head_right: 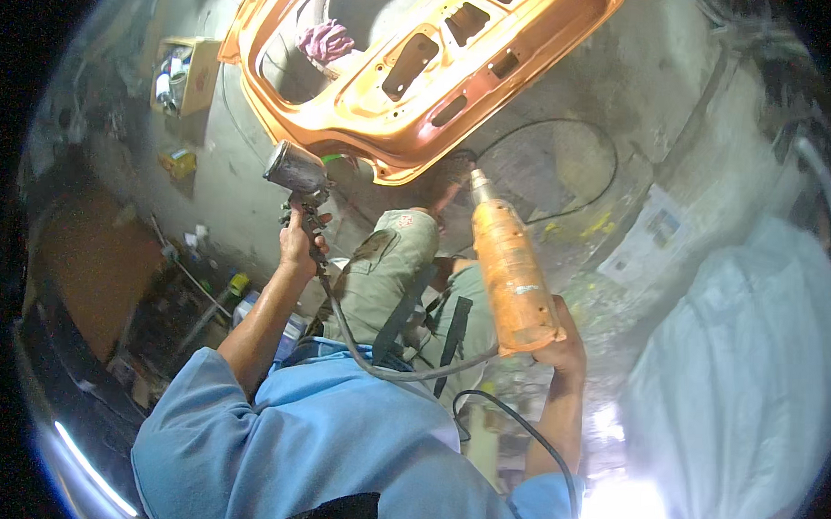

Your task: The person uses a spray gun to apply paint to a large orange car part while simultaneously using a heat gun to warm the surface. The person moves around the part to cover different areas and occasionally wipes the surface with a cloth.

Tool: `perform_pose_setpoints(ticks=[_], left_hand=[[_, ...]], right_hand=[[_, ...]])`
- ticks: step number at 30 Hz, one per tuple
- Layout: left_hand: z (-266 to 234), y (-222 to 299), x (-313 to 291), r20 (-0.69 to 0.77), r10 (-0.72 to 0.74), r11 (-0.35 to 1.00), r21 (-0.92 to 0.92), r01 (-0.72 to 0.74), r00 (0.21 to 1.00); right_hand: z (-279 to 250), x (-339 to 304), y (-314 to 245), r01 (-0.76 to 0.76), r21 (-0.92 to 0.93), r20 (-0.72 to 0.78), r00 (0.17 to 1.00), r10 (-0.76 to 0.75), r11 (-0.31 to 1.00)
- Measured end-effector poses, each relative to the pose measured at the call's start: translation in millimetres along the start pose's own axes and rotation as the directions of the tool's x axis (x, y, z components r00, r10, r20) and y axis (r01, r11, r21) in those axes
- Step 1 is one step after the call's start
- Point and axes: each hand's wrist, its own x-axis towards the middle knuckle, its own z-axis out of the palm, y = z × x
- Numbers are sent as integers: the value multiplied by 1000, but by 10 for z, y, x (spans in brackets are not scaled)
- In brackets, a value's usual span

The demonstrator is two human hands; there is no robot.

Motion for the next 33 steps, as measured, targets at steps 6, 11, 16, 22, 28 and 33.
perform_pose_setpoints(ticks=[6, 11, 16, 22, 28, 33], left_hand=[[295, -223, -327, -99, -35, 987, -161, 19, 994], [611, -622, -552, -333, -18, 978, -202, -53, 943], [1256, -987, -918, -259, 81, 954, -260, -151, 962], [2065, -1196, -1066, -63, 135, 885, -441, -149, 989], [1739, -1360, -544, -308, 187, 938, -226, -263, 933], [1226, -1321, -295, -430, 102, 968, -164, -189, 897]], right_hand=[[-639, 183, -1173, 114, -146, 192, 978, -85, 983], [-1155, 649, -1294, 113, -308, 292, 956, -19, 944], [-1801, 832, -1106, 555, -194, 561, 739, -373, 809], [-2300, 849, -1275, 396, -200, 622, 758, -196, 896], [-2057, 1033, -1544, 468, -386, 633, 761, -141, 795], [-1858, 1226, -1512, 700, -386, 721, 635, -277, 602]])
